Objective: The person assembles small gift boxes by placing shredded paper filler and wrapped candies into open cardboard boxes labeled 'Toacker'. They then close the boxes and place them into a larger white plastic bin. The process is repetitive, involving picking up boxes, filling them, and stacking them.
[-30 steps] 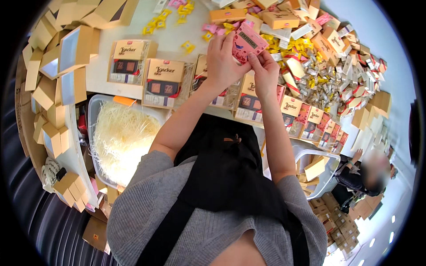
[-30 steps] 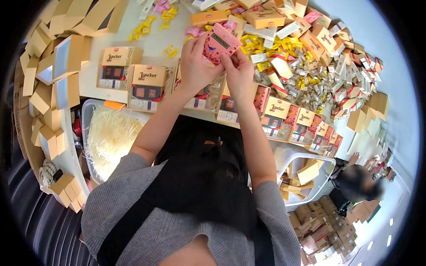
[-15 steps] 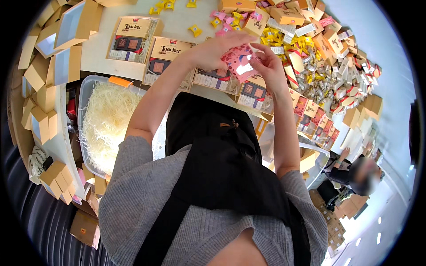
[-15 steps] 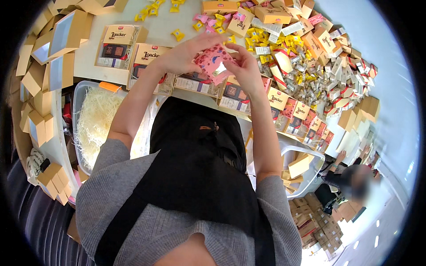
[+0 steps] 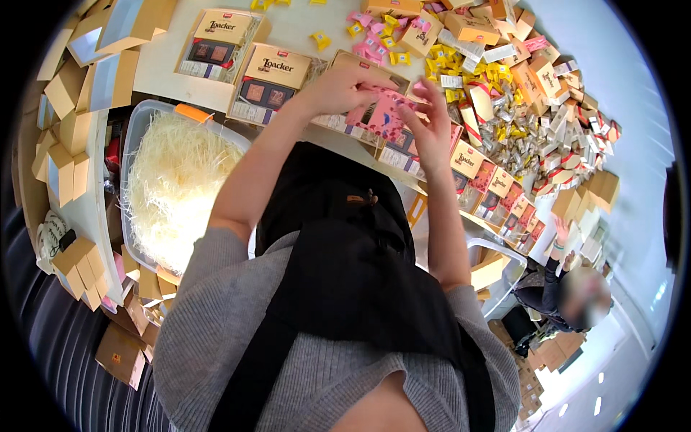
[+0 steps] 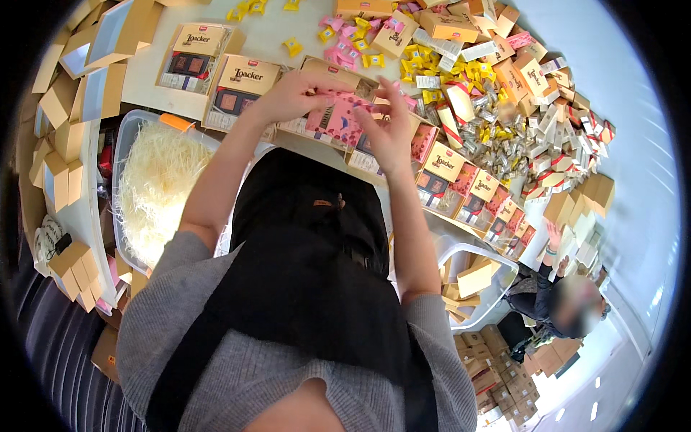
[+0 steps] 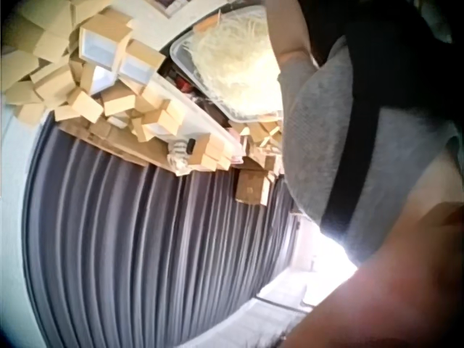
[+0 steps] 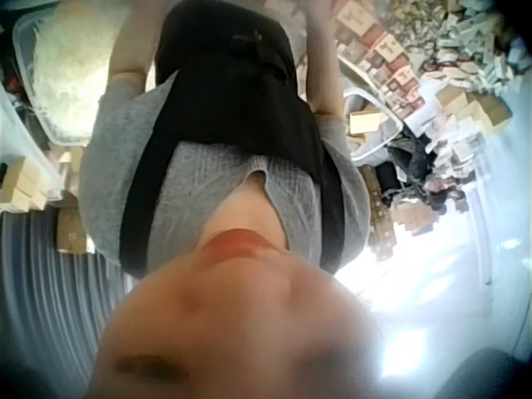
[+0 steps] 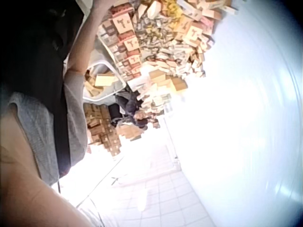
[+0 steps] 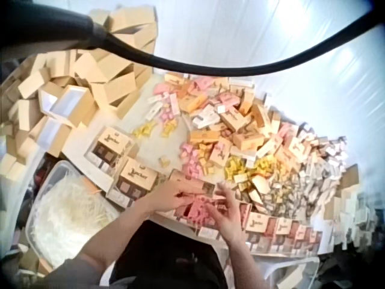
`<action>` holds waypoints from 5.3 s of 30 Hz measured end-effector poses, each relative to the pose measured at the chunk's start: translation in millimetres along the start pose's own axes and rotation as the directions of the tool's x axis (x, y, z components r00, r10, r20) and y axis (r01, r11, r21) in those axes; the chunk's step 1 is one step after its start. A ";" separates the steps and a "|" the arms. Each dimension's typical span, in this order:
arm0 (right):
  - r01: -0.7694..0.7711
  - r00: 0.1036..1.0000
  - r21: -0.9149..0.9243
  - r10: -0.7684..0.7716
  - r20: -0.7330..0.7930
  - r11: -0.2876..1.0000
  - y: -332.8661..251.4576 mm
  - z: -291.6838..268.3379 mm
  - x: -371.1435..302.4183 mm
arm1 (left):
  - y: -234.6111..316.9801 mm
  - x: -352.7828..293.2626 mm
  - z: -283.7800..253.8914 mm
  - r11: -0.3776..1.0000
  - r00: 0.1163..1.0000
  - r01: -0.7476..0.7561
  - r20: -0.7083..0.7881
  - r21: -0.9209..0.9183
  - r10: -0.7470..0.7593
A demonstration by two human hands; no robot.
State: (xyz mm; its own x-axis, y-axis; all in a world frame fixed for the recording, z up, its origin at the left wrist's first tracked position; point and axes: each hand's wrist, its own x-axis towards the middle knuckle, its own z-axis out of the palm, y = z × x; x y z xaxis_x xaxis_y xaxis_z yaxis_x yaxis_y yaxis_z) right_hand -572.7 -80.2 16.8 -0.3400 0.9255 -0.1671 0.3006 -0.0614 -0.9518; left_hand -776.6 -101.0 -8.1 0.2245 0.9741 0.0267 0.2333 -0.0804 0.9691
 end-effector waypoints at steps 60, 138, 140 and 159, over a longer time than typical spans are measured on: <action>0.228 0.870 -0.782 -0.482 -0.105 0.581 118.5 34.3 7.1 | 18.4 120.0 -51.6 0.914 0.795 0.012 -0.551 -0.405 -0.254; -0.468 0.724 -0.663 -0.177 -0.667 0.584 232.5 -224.5 -103.3 | -37.6 -65.4 11.8 0.641 0.794 0.123 -0.312 -0.758 -0.521; -0.560 0.673 -0.634 -0.153 -0.723 0.533 217.3 -221.6 -106.3 | -42.3 -71.3 0.0 0.643 0.758 0.064 -0.382 -0.763 -0.528; -0.024 1.000 -0.540 0.011 -0.028 0.842 11.9 149.0 7.1 | -87.4 -112.1 -35.4 0.854 0.796 0.258 -0.600 0.451 0.076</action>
State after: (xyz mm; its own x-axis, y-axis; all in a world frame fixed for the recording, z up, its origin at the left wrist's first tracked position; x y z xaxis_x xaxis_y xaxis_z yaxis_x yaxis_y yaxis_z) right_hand -704.3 -130.1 -34.0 -0.3113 0.9350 -0.1699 0.7421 0.1275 -0.6581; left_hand -855.6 -195.7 -87.1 -0.3713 0.8963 0.2423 0.6841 0.0876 0.7241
